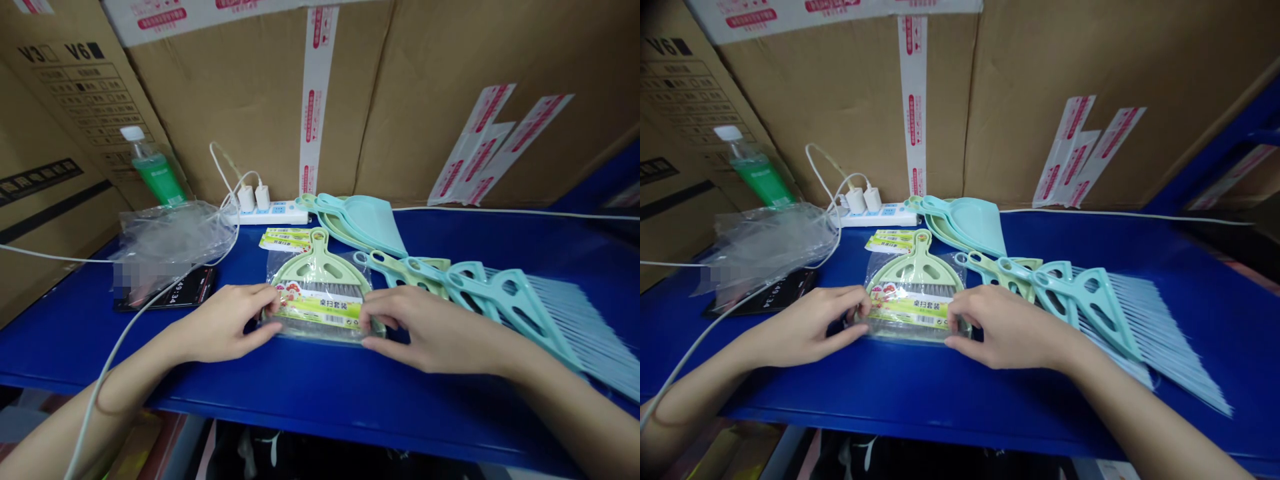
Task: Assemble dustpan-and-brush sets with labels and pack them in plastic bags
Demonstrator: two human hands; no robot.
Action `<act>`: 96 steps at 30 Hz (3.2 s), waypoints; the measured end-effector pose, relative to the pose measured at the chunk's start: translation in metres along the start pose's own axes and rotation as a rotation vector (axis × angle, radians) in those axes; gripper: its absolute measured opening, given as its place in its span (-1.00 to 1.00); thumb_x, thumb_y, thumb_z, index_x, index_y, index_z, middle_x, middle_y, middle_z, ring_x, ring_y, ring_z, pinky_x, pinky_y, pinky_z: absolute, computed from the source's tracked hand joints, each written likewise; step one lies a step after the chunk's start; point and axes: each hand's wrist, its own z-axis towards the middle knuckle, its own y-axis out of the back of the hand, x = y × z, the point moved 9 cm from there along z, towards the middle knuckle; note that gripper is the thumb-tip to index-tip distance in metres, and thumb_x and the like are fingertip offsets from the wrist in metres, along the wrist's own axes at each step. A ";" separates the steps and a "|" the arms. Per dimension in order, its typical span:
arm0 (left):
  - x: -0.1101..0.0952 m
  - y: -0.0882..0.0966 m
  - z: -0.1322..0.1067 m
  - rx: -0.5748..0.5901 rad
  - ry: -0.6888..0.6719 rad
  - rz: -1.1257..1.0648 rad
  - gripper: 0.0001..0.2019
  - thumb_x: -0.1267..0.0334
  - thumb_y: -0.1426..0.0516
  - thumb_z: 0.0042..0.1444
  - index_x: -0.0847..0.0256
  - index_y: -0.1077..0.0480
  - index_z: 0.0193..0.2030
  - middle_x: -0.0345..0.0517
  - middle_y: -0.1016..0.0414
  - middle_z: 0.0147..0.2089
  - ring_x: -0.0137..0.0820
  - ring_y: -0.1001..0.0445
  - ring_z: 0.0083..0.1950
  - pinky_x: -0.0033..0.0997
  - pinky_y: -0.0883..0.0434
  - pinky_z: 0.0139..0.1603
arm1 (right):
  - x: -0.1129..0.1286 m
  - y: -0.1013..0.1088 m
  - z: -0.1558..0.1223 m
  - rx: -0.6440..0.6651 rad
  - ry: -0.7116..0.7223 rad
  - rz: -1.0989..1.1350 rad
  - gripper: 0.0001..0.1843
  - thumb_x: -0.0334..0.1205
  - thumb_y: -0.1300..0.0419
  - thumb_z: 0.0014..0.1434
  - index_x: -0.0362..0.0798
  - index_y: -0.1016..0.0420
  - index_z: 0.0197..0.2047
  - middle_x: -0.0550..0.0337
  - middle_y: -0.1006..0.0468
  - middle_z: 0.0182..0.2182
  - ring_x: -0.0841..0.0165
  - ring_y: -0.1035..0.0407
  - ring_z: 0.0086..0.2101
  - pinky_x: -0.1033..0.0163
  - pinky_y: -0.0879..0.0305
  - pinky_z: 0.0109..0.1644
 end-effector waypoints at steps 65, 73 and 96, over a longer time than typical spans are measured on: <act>-0.003 -0.010 0.003 0.006 -0.089 -0.080 -0.72 0.33 0.05 0.25 0.18 -0.05 -0.50 -0.31 -0.15 -0.51 -0.53 -0.16 -0.52 -0.51 -0.10 -0.50 | -0.015 -0.005 0.001 -0.043 -0.104 0.294 -0.88 -0.19 -0.06 0.18 0.01 -0.19 -0.23 0.43 -0.32 -0.67 0.45 -0.20 -0.63 0.31 -0.05 -0.53; 0.000 -0.011 0.002 -0.016 -0.071 -0.069 -0.77 0.31 0.05 0.25 0.16 -0.08 -0.46 -0.34 -0.17 -0.54 -0.54 -0.15 -0.56 -0.52 -0.09 -0.52 | -0.012 -0.004 0.003 -0.099 -0.144 0.193 -0.87 -0.37 -0.06 0.11 0.00 -0.18 -0.26 0.49 -0.26 -0.71 0.47 -0.14 -0.67 0.32 -0.04 -0.51; 0.011 -0.014 0.000 -0.037 0.035 -0.039 -0.93 0.41 0.07 0.16 0.17 -0.13 -0.26 -0.23 -0.31 -0.32 -0.51 -0.30 -0.46 -0.51 -0.22 -0.46 | -0.013 -0.003 0.005 -0.159 -0.184 0.081 -0.80 -0.49 -0.07 0.05 -0.03 -0.22 -0.28 0.53 -0.15 -0.72 0.47 -0.12 -0.68 0.33 -0.03 -0.50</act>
